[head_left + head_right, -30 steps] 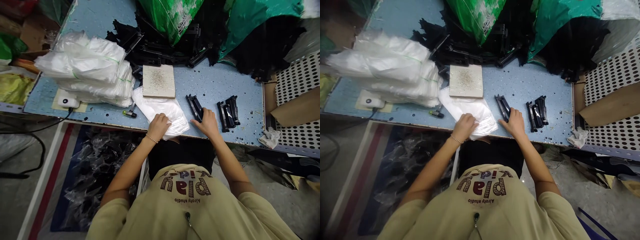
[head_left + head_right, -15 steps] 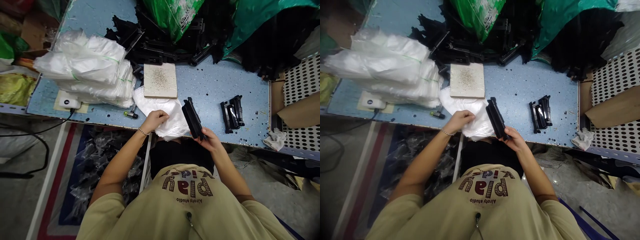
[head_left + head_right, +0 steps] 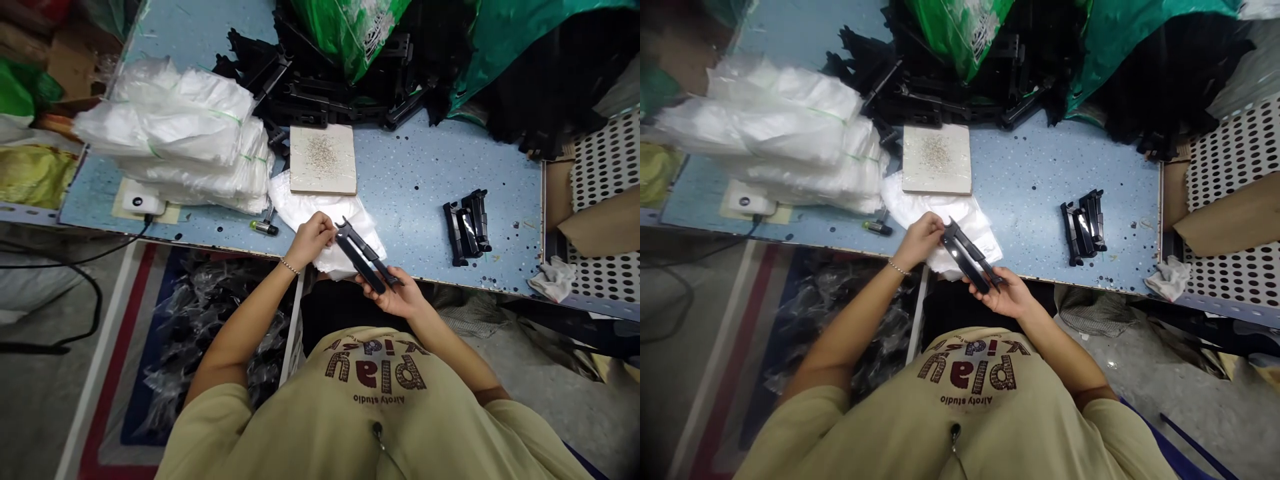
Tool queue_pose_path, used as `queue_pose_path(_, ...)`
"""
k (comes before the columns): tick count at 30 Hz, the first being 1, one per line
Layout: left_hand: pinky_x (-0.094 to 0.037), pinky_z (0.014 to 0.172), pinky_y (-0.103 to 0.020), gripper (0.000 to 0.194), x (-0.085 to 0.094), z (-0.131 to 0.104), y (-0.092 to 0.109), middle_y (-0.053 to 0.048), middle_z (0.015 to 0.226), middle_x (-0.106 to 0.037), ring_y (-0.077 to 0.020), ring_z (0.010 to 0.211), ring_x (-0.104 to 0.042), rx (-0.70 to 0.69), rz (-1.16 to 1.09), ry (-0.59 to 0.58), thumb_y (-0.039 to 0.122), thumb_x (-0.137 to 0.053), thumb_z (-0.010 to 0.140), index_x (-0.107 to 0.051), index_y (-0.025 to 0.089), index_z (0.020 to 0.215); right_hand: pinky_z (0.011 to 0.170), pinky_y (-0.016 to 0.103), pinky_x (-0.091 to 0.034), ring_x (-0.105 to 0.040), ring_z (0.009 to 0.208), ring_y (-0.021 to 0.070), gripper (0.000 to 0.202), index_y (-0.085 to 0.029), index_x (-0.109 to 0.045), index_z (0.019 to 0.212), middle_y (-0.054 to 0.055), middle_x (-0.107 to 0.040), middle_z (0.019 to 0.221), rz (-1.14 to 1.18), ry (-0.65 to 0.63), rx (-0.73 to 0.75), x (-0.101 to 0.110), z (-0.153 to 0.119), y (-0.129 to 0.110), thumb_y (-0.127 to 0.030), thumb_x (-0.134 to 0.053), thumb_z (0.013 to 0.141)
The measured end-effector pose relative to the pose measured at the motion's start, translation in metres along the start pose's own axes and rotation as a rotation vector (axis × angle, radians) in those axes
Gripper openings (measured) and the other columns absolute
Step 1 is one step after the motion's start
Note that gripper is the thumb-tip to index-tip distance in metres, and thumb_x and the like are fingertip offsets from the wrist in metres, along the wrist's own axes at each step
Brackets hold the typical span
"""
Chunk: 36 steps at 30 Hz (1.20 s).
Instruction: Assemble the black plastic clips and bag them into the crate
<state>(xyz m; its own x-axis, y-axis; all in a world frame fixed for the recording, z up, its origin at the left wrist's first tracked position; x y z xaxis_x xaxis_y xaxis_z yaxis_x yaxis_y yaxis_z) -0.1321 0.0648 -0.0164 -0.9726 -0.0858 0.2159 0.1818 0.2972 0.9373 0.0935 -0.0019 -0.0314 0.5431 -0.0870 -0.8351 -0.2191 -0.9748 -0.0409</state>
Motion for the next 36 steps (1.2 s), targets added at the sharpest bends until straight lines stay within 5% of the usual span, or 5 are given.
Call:
queue_pose_path(18, -0.052, 0.115, -0.045, 0.054, -0.016, -0.028, 0.03, -0.017, 0.152, -0.055, -0.027, 0.139, -0.056, -0.645, 0.624, 0.064, 0.004, -0.044, 0.095, -0.052, 0.015, 0.147, 0.055, 0.012, -0.058, -0.064, 0.068, 0.0098, 0.049, -0.008, -0.059, 0.119, 0.007, -0.069, 0.085, 0.117, 0.005, -0.055, -0.006, 0.034, 0.001, -0.05, -0.041, 0.102)
queue_pose_path(23, -0.058, 0.108, -0.046, 0.071, -0.061, -0.084, 0.047, -0.015, 0.156, -0.051, -0.0259, 0.139, -0.057, -0.894, 0.535, -0.107, 0.003, -0.038, 0.098, -0.021, 0.026, 0.163, 0.043, 0.014, -0.049, -0.052, 0.055, 0.0081, 0.03, -0.02, -0.061, 0.091, -0.001, -0.064, 0.073, -0.202, 0.086, 0.26, -0.005, 0.043, -0.03, -0.049, -0.067, 0.088)
queue_pose_path(28, -0.055, 0.112, -0.05, 0.081, -0.086, -0.107, 0.057, -0.022, 0.157, -0.046, -0.0321, 0.144, -0.05, -0.878, 0.506, -0.163, 0.007, -0.045, 0.096, -0.005, 0.02, 0.166, 0.078, 0.034, -0.061, -0.064, 0.09, 0.0209, 0.03, -0.021, -0.069, 0.103, 0.005, -0.067, 0.096, -1.052, 0.416, 0.648, -0.028, 0.003, -0.042, -0.04, -0.078, 0.082)
queue_pose_path(32, -0.059, 0.106, -0.045, 0.06, -0.046, -0.139, 0.075, -0.015, 0.138, -0.065, -0.0273, 0.126, -0.065, -0.781, 0.498, -0.021, 0.015, -0.053, 0.099, -0.04, 0.023, 0.156, 0.102, 0.044, -0.056, -0.064, 0.118, 0.0252, 0.055, -0.027, -0.062, 0.138, 0.01, -0.061, 0.137, -1.213, 0.099, 0.554, -0.061, -0.019, -0.017, -0.034, -0.078, 0.085)
queue_pose_path(36, -0.063, 0.076, -0.03, 0.034, 0.042, -0.174, 0.038, -0.005, 0.11, -0.077, -0.0215, 0.093, -0.075, -0.208, 0.367, 0.146, 0.033, -0.072, 0.091, -0.07, 0.029, 0.125, 0.099, 0.045, -0.057, -0.071, 0.105, 0.022, 0.038, -0.028, -0.069, 0.131, 0.007, -0.074, 0.119, -1.142, -0.006, 0.403, -0.062, -0.03, -0.016, -0.035, -0.071, 0.093)
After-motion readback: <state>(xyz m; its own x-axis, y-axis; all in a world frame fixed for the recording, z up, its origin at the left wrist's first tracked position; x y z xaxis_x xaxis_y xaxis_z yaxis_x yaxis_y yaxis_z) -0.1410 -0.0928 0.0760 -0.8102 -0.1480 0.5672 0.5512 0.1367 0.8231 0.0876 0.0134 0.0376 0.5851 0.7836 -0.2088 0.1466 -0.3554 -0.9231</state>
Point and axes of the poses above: each hand's wrist, its own z-axis towards the middle knuckle, its own x-axis out of the back of the hand, y = z × x, the point moved 7 cm from there along z, towards the middle knuckle
